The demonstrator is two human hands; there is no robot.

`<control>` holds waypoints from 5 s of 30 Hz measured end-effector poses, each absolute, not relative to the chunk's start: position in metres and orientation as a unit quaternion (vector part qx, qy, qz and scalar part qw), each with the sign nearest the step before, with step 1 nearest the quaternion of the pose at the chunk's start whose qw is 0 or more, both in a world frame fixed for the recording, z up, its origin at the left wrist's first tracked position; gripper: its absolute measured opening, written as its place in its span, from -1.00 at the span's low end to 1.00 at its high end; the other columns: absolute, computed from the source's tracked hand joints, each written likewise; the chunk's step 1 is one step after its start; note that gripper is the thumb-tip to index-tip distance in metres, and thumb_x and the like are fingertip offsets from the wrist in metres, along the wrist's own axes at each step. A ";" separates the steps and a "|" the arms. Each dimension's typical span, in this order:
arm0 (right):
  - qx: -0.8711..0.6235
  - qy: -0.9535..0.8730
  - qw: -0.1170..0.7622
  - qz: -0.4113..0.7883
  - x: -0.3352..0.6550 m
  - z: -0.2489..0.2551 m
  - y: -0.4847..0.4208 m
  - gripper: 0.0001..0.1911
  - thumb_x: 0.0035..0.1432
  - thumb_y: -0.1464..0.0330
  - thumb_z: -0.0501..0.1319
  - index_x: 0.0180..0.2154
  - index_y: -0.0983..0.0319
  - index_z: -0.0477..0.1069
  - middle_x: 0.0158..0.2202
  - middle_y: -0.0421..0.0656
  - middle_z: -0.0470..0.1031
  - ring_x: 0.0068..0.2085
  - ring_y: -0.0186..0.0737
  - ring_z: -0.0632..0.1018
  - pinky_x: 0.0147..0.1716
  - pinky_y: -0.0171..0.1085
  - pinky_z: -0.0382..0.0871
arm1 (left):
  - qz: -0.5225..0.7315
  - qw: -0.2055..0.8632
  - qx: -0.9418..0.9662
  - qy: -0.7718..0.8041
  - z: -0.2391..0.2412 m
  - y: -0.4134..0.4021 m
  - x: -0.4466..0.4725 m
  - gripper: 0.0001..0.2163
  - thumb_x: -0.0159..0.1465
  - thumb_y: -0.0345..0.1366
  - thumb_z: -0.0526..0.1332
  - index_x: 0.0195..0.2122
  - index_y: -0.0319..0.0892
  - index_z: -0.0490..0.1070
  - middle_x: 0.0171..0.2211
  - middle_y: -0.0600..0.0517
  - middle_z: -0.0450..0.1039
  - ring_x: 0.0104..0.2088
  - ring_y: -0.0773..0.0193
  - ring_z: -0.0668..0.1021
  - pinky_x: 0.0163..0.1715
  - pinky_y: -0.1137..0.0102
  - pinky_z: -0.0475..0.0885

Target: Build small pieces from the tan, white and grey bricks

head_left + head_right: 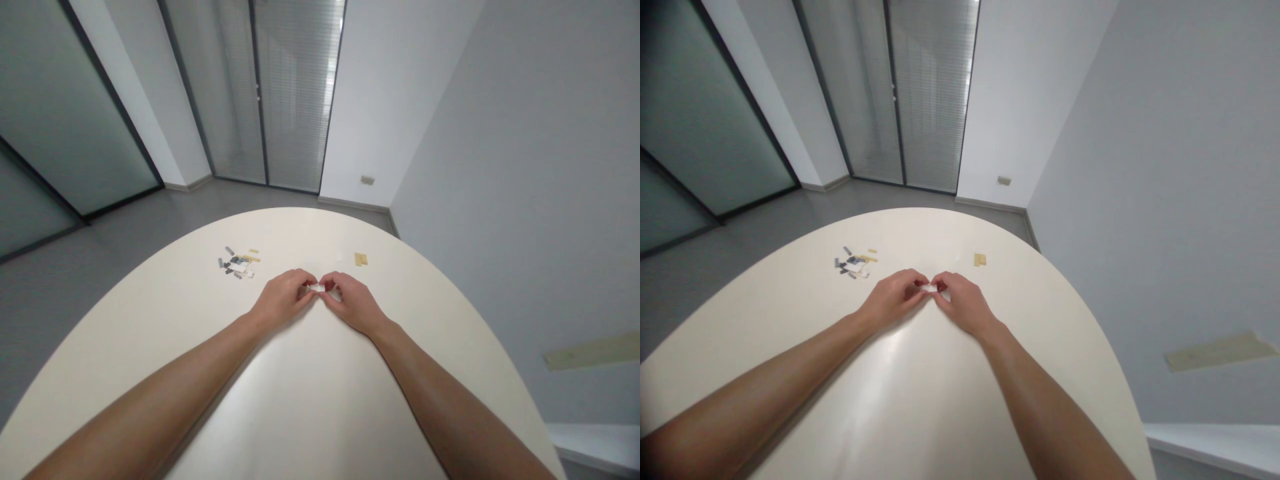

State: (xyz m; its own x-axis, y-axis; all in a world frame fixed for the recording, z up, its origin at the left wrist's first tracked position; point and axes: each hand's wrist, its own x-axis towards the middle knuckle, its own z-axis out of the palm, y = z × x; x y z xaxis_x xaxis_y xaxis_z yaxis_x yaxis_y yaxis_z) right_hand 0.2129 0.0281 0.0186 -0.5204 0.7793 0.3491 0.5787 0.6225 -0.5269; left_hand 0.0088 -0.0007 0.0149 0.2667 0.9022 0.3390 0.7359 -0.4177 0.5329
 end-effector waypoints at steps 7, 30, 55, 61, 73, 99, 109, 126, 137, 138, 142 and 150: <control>-0.397 -0.856 0.283 0.173 0.213 0.019 0.028 -0.89 0.25 0.36 0.26 -0.16 0.17 0.41 -0.25 -0.19 0.54 -0.22 -0.24 0.52 -0.20 -0.28 0.32 | 0.307 0.128 0.786 0.521 0.015 -0.001 0.009 -0.88 0.34 -0.24 0.19 -0.15 -0.10 0.45 -0.25 0.06 0.53 -0.25 0.24 0.53 -0.27 0.36 0.35; -0.400 -0.857 0.278 0.168 0.212 0.019 0.029 -0.92 0.27 0.39 0.20 -0.17 0.17 0.42 -0.25 -0.18 0.54 -0.23 -0.24 0.51 -0.20 -0.27 0.32 | 0.298 0.118 0.787 0.527 0.014 0.000 0.008 -0.84 0.34 -0.29 0.14 -0.12 -0.10 0.48 -0.22 0.04 0.57 -0.24 0.22 0.56 -0.22 0.34 0.40; -0.385 -0.861 0.285 0.169 0.212 0.020 0.028 -0.94 0.23 0.43 0.22 -0.23 0.17 0.44 -0.27 -0.18 0.54 -0.22 -0.22 0.50 -0.20 -0.26 0.32 | 0.287 0.113 0.785 0.538 0.013 0.000 0.008 -0.86 0.28 -0.38 0.15 -0.19 -0.10 0.48 -0.26 0.03 0.54 -0.27 0.22 0.53 -0.27 0.34 0.38; -0.372 -0.868 0.283 0.169 0.212 0.020 0.029 -0.93 0.22 0.45 0.24 -0.26 0.16 0.46 -0.26 -0.18 0.55 -0.19 -0.20 0.50 -0.16 -0.23 0.34 | 0.286 0.108 0.791 0.530 0.012 0.001 0.008 -0.86 0.25 -0.43 0.15 -0.25 -0.10 0.47 -0.28 0.02 0.52 -0.25 0.20 0.51 -0.29 0.33 0.37; -0.369 -0.870 0.285 0.163 0.212 0.017 0.030 -0.90 0.23 0.45 0.22 -0.21 0.17 0.46 -0.22 -0.16 0.56 -0.14 -0.19 0.51 -0.10 -0.21 0.36 | 0.292 0.108 0.802 0.509 0.014 0.001 0.009 -0.86 0.27 -0.44 0.13 -0.29 -0.10 0.46 -0.29 0.04 0.53 -0.19 0.17 0.50 -0.22 0.31 0.38; -0.369 -0.871 0.277 0.172 0.212 0.020 0.029 -0.91 0.24 0.45 0.24 -0.22 0.17 0.47 -0.22 -0.17 0.57 -0.14 -0.19 0.50 -0.11 -0.21 0.35 | 0.301 0.126 0.791 0.517 0.012 0.002 0.007 -0.86 0.27 -0.45 0.14 -0.27 -0.10 0.46 -0.30 0.05 0.51 -0.29 0.24 0.51 -0.29 0.36 0.36; -0.388 -0.863 0.271 0.175 0.212 0.020 0.029 -0.91 0.29 0.43 0.22 -0.18 0.18 0.49 -0.24 -0.17 0.56 -0.16 -0.22 0.50 -0.15 -0.25 0.32 | 0.294 0.125 0.790 0.523 0.014 0.002 0.009 -0.89 0.31 -0.35 0.16 -0.25 -0.10 0.50 -0.31 0.05 0.53 -0.30 0.24 0.51 -0.29 0.36 0.36; -0.472 -0.834 0.256 0.129 0.211 0.019 0.029 -0.92 0.31 0.38 0.19 -0.19 0.19 0.46 -0.26 -0.17 0.56 -0.22 -0.25 0.54 -0.21 -0.31 0.33 | 0.287 0.093 0.786 0.539 0.012 0.001 0.008 -0.86 0.34 -0.30 0.15 -0.14 -0.13 0.47 -0.16 -0.03 0.53 -0.08 0.11 0.50 -0.11 0.25 0.40; -0.557 -0.824 0.091 -0.059 0.211 0.031 0.023 -0.81 0.39 0.34 0.10 -0.11 0.20 0.47 -0.24 -0.10 0.63 -0.21 -0.17 0.62 -0.36 -0.31 0.27 | 0.282 0.087 0.785 0.545 0.010 0.001 0.009 -0.82 0.32 -0.32 0.15 -0.08 -0.16 0.45 -0.09 -0.07 0.53 -0.03 0.06 0.50 -0.04 0.20 0.42; -0.558 -0.823 0.089 -0.062 0.210 0.031 0.022 -0.81 0.39 0.34 0.10 -0.11 0.20 0.47 -0.23 -0.10 0.63 -0.22 -0.17 0.62 -0.36 -0.31 0.26 | 0.283 0.086 0.785 0.545 0.009 0.001 0.009 -0.81 0.32 -0.32 0.15 -0.08 -0.16 0.45 -0.09 -0.08 0.53 -0.03 0.06 0.50 -0.04 0.20 0.42; -0.570 -0.814 0.096 -0.059 0.210 0.030 0.023 -0.81 0.39 0.34 0.09 -0.09 0.18 0.46 -0.23 -0.12 0.64 -0.22 -0.17 0.63 -0.36 -0.31 0.26 | 0.284 0.084 0.785 0.545 0.008 0.001 0.009 -0.81 0.32 -0.32 0.15 -0.08 -0.16 0.45 -0.08 -0.08 0.54 -0.03 0.06 0.51 -0.03 0.20 0.41; -0.579 -0.813 0.041 -0.053 0.211 0.052 0.050 -0.82 0.33 0.38 0.12 -0.15 0.21 0.49 -0.23 -0.04 0.64 -0.20 -0.12 0.62 -0.30 -0.29 0.28 | 0.280 0.081 0.783 0.549 0.010 0.000 0.009 -0.82 0.33 -0.31 0.14 -0.08 -0.15 0.45 -0.10 -0.07 0.54 -0.05 0.07 0.51 -0.04 0.21 0.41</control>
